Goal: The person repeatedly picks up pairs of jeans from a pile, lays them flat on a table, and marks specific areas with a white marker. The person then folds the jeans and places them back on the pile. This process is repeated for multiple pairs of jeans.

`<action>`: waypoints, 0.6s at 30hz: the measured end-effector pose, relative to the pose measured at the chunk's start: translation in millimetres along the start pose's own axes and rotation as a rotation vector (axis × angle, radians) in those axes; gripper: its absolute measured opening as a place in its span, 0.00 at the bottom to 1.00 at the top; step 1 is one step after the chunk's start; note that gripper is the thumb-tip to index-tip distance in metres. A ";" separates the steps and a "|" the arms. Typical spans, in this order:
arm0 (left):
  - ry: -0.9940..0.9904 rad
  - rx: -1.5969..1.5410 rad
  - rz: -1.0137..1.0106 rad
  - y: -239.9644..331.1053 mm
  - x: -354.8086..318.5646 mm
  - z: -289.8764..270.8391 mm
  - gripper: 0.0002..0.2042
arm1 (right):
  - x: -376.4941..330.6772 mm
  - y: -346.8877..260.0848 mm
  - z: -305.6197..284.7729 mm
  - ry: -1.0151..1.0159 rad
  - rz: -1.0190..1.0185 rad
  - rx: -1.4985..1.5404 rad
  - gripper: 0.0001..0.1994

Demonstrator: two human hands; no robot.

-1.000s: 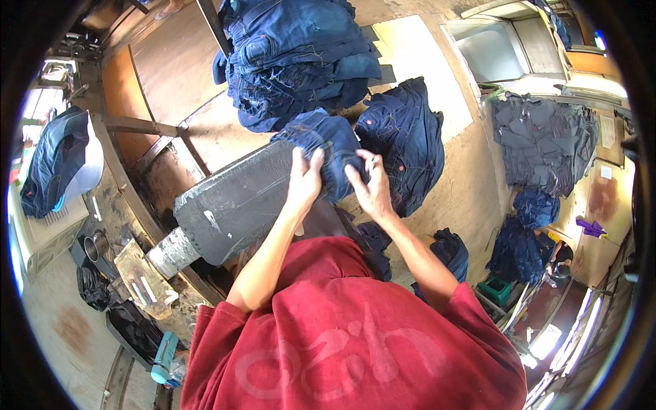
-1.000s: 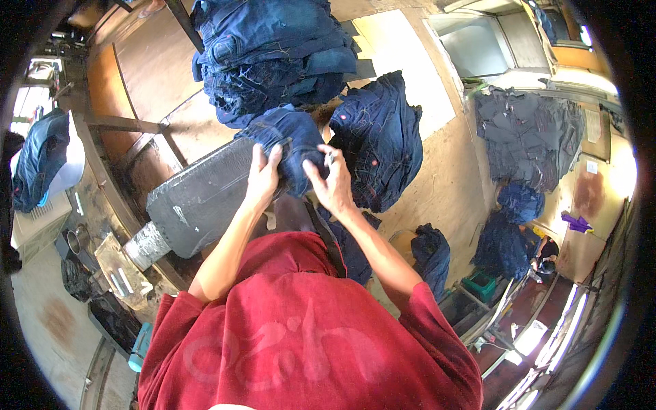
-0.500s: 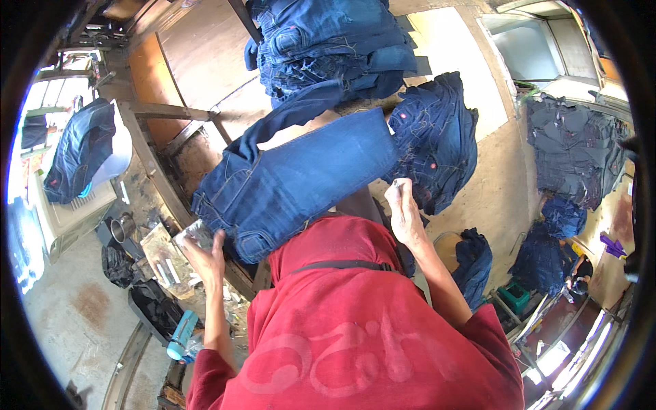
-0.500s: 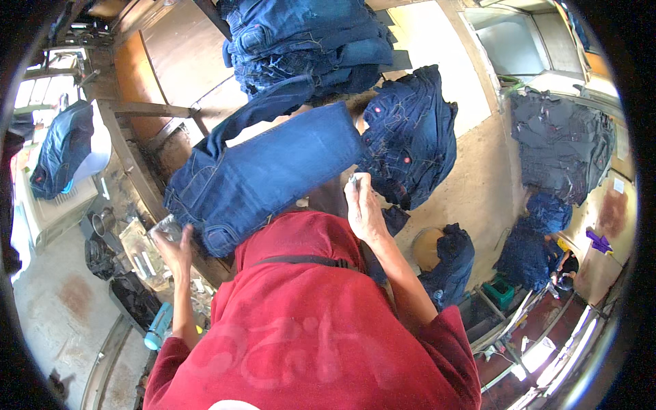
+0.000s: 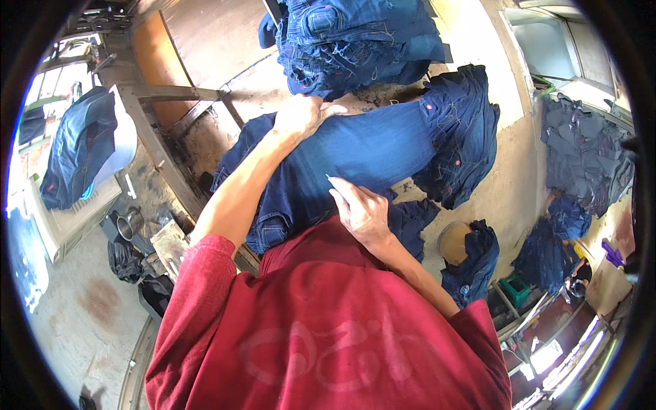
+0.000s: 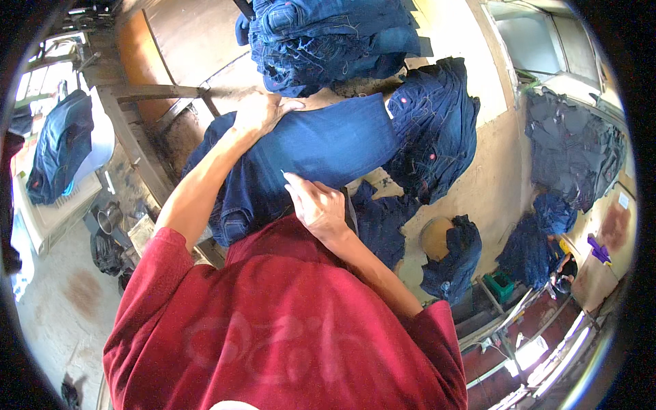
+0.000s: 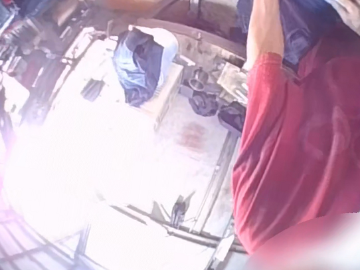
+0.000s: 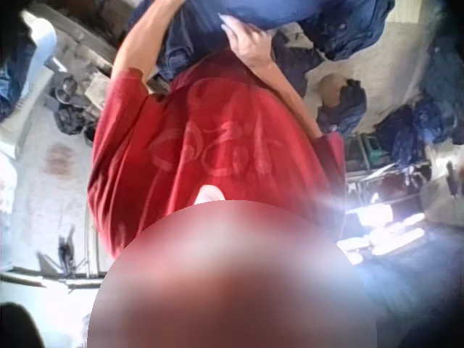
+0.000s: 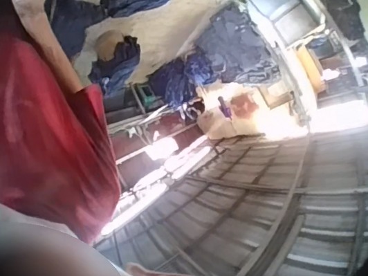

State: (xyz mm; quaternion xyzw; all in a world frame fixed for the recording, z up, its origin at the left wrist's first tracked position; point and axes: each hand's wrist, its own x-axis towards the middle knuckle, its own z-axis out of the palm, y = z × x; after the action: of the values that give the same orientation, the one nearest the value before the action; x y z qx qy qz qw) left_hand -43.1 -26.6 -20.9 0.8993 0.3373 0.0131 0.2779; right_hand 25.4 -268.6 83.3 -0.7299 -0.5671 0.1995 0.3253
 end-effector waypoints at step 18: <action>0.275 -0.223 -0.069 -21.1 10.9 51.1 0.15 | -11.0 -2.1 14.2 -0.083 0.006 -0.282 0.12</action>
State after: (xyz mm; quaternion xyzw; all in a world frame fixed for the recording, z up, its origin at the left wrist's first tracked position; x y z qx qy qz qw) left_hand -36.5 -32.0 -76.6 0.8404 0.3994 0.1638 0.3277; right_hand 11.6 -275.2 73.9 -0.7611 -0.6005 0.1486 0.1952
